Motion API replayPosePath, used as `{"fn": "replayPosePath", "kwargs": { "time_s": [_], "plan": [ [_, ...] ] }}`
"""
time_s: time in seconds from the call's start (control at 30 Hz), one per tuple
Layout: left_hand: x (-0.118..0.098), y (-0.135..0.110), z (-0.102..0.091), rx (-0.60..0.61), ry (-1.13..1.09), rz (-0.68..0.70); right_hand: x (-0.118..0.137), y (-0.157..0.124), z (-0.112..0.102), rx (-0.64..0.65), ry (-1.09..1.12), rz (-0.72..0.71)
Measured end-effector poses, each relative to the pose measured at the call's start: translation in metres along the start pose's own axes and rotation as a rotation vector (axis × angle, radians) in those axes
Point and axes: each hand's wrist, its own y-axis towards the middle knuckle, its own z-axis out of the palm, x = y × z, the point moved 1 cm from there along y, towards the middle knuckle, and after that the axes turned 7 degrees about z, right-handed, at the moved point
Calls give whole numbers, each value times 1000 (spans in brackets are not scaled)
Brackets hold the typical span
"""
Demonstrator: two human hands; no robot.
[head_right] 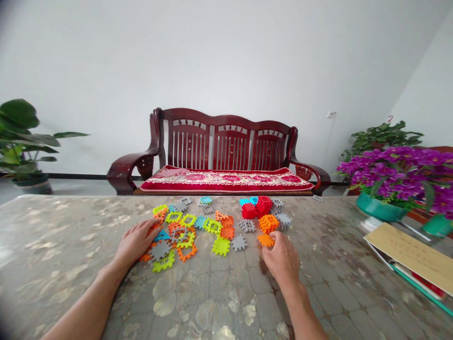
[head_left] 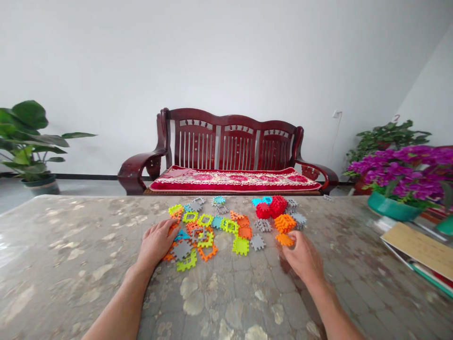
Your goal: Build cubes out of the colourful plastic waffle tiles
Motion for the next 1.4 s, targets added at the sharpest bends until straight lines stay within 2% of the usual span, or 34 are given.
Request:
{"fn": "replayPosePath", "kwargs": {
  "time_s": [0.37,0.5,0.6,0.73,0.83,1.07,1.23,1.4],
  "plan": [
    [-5,-2,-5,19,36,-9,-22,10,9,-66,-101,65],
    [-4,-1,-3,21,38,-3,-12,5,11,-138,-4,-79],
    [-2,-1,-2,20,36,-1,3,-3,20,-98,164,-214],
    [-3,-1,-2,19,35,-3,21,-6,36,-41,241,-260],
    [-3,-1,-2,6,27,0,35,0,40,-20,170,-254],
    [0,-1,-1,1,6,-6,66,17,33,98,-55,-161],
    [-2,-1,-1,5,14,-3,66,18,39,91,-132,-112],
    [-3,-1,-3,7,27,-8,60,18,45,68,-38,-23]
  ]
}}
